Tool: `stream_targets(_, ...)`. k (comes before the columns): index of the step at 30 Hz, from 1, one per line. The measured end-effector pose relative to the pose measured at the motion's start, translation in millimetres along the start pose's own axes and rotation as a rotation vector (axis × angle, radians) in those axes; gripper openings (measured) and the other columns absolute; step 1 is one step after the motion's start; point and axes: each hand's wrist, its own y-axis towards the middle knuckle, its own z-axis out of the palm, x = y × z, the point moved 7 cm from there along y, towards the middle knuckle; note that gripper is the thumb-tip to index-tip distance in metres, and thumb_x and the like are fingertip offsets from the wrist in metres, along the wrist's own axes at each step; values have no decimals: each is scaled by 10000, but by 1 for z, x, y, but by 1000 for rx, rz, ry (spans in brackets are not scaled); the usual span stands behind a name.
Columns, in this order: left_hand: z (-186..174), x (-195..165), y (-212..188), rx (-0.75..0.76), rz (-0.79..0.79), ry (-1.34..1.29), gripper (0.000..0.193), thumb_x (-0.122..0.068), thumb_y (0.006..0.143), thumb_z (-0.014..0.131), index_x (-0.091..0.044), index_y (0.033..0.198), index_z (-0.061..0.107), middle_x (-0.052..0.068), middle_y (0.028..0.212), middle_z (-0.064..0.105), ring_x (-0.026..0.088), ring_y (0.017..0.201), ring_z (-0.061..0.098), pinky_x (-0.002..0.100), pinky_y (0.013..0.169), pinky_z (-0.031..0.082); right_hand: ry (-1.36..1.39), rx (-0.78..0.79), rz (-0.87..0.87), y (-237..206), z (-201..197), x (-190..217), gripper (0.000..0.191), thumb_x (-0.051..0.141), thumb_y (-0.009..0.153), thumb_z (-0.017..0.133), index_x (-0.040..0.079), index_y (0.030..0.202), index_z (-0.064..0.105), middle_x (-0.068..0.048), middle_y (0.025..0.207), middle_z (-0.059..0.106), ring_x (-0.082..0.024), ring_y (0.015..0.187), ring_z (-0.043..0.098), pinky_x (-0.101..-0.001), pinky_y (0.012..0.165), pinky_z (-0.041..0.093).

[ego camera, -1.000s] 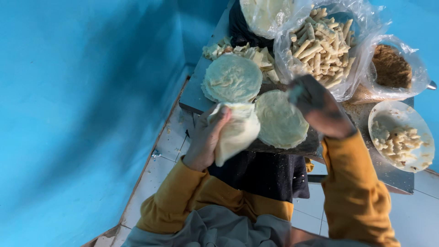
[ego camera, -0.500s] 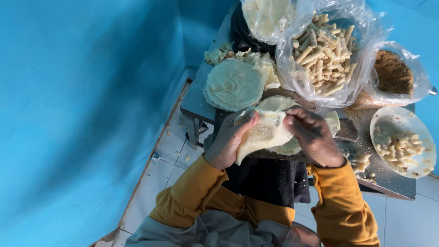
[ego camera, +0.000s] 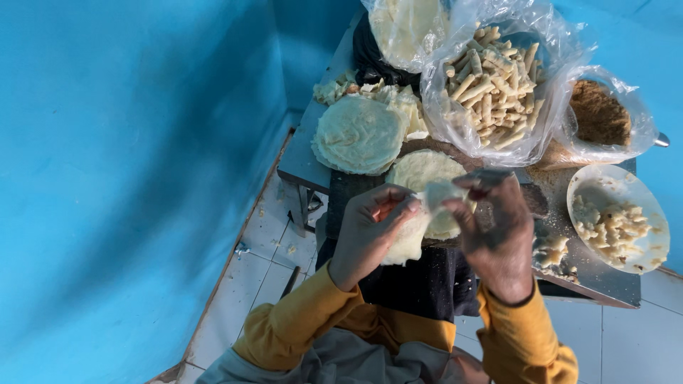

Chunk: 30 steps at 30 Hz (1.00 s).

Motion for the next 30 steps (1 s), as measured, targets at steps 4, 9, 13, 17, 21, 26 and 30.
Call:
stream_targets(4,5,-2,-9,-59,14,80,127,-112,1040,655,12,1063,674,17,967,719,50,906,664,224,813,541,35,13,227,-19,13,-3,215,0,854,782,-9,1035,666,-91,941,694,-136,802,715,-273,703,555)
stream_targets(9,14,-3,-17,-55,-19,77,116,-124,1036,641,-13,1061,617,-14,931,659,26,872,612,212,778,507,268,-86,392,-31,13,-21,102,-38,941,698,-3,1037,709,-86,976,728,-140,871,701,-266,754,556)
stream_targets(13,18,-3,-22,-90,-42,69,127,-143,1024,638,-36,1050,575,-41,934,613,9,872,593,190,774,502,65,-89,196,-28,11,-9,83,-44,945,696,-3,1017,689,-93,966,728,-140,873,721,-262,799,582)
stream_targets(17,20,-8,-21,-61,12,341,177,-128,992,704,-10,1021,575,29,822,597,46,736,495,207,631,422,37,-85,177,-31,12,-7,116,-60,917,674,-8,1021,669,-107,958,731,-143,898,732,-264,784,566)
stream_targets(21,21,-16,-24,-90,112,271,126,-77,1004,644,-11,1040,543,35,891,631,31,814,597,203,704,515,310,-119,396,-43,19,-27,94,-44,970,631,0,1052,639,-80,965,726,-115,892,720,-243,769,580)
stream_targets(26,22,-17,-26,-122,140,321,131,-46,986,651,6,1067,563,62,927,647,55,815,616,221,704,521,395,-83,321,-50,27,-33,131,-71,980,631,-24,1100,652,-79,1028,712,-119,943,695,-241,815,575)
stream_targets(30,19,-18,-26,-139,165,398,102,-68,996,617,6,1060,589,68,941,680,79,823,668,241,739,567,390,-45,361,-59,26,-42,130,-73,973,651,-26,1091,677,-87,981,713,-126,883,709,-249,782,586)
